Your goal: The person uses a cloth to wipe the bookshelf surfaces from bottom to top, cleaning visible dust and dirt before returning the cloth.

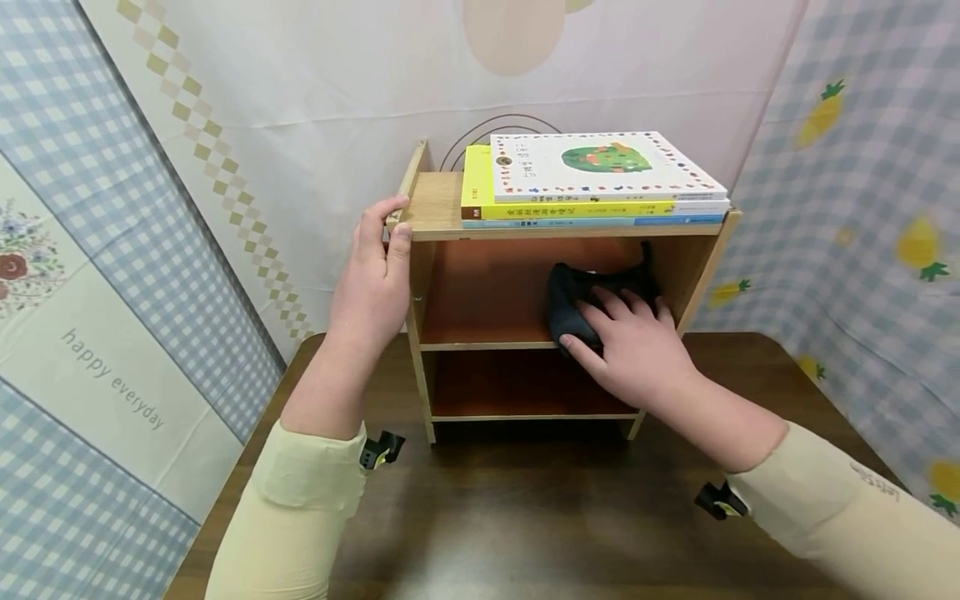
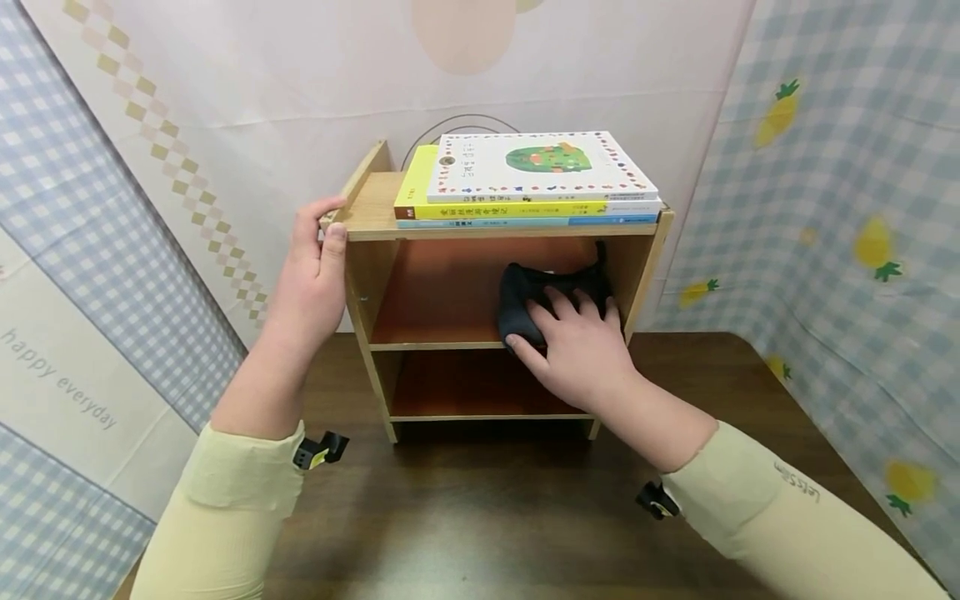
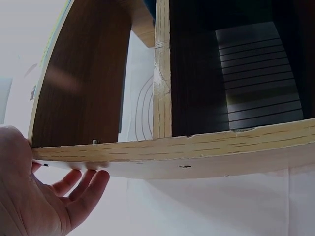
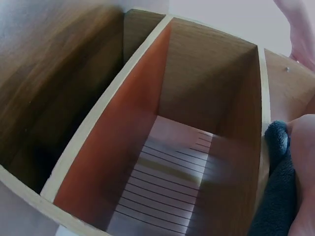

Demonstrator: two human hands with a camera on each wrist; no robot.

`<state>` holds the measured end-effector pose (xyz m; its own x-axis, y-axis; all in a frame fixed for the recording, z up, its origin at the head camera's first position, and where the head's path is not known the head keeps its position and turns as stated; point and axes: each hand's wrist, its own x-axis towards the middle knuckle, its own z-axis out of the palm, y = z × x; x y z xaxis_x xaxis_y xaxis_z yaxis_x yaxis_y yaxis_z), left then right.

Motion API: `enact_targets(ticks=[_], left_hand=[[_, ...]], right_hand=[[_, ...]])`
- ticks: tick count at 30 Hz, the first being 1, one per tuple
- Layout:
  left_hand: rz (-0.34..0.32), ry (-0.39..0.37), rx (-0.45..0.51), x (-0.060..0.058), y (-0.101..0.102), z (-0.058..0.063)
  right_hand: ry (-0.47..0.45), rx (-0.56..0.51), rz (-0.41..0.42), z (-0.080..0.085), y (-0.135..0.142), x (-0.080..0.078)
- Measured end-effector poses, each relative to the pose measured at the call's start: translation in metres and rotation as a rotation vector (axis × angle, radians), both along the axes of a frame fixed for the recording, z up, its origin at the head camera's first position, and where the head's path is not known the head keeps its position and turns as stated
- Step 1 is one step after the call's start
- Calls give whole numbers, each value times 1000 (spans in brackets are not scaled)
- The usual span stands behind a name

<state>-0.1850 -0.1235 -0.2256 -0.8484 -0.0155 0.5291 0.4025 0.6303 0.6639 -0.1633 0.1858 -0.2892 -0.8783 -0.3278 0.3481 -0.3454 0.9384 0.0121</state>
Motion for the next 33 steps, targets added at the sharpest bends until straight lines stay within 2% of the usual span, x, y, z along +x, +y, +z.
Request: enact_targets(ticks=[11, 20, 33], left_hand=[[-17, -10, 11, -1, -6, -1], [-9, -5, 12, 1, -5, -1], [-8, -3, 7, 0, 1, -1]], right_hand=[[127, -35, 41, -12, -6, -6], [117, -40, 15, -12, -14, -7], [123, -4, 28, -11, -42, -6]])
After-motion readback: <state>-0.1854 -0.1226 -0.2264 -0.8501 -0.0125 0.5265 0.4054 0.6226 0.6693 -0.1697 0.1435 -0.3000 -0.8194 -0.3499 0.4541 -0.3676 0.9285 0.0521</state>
